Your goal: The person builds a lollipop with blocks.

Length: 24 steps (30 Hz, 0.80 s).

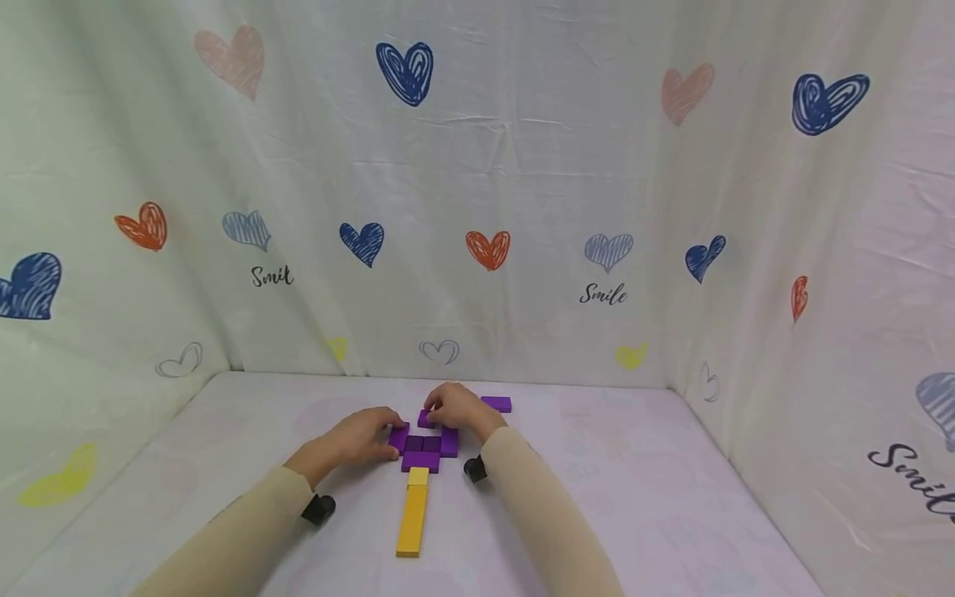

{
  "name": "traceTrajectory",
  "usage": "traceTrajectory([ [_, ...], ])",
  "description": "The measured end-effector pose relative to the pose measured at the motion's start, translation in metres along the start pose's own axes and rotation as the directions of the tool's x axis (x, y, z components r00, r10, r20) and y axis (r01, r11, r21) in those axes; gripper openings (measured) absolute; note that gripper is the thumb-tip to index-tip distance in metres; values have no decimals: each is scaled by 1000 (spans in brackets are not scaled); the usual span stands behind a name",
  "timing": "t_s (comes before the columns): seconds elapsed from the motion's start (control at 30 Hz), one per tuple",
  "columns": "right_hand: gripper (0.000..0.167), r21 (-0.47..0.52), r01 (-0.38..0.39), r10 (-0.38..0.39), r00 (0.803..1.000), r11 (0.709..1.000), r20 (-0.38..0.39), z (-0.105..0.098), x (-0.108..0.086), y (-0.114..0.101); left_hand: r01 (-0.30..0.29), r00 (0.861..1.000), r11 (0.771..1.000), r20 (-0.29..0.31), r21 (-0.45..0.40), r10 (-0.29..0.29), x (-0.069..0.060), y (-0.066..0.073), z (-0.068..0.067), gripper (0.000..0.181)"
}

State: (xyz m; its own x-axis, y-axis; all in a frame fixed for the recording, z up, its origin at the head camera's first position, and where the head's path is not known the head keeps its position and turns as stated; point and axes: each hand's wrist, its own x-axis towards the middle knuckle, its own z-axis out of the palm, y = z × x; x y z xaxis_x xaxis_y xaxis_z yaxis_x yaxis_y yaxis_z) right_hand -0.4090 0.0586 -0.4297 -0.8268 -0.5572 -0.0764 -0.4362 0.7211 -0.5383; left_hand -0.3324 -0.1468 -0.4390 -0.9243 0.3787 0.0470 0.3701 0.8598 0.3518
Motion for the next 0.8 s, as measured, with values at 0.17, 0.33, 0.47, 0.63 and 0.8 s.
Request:
traceTrajectory([
  [0.17, 18, -23, 45, -45, 999, 999, 20, 3, -2, -5, 1, 1000, 1000, -4, -11, -1, -1, 1, -1, 44],
  [0.33, 18, -29, 98, -97, 994, 995, 40, 5, -4, -9, -15, 1000, 1000, -8, -8, 15, -1, 1, -1, 42],
  [0.47, 17, -36, 118, -117, 992, 992, 50, 6, -4, -11, -11, 1000, 1000, -8, -8, 11, 0, -1, -1, 42],
  [0.63, 17, -52, 125, -122, 991, 991, 54, 8, -5, -10, -6, 1000, 1000, -10, -18, 6, -1, 0, 0, 41],
  [0.8, 19, -59, 124, -121, 991, 990, 53, 8, -6, -9, -4, 1000, 1000, -11, -21, 4, -1, 1, -1, 42],
])
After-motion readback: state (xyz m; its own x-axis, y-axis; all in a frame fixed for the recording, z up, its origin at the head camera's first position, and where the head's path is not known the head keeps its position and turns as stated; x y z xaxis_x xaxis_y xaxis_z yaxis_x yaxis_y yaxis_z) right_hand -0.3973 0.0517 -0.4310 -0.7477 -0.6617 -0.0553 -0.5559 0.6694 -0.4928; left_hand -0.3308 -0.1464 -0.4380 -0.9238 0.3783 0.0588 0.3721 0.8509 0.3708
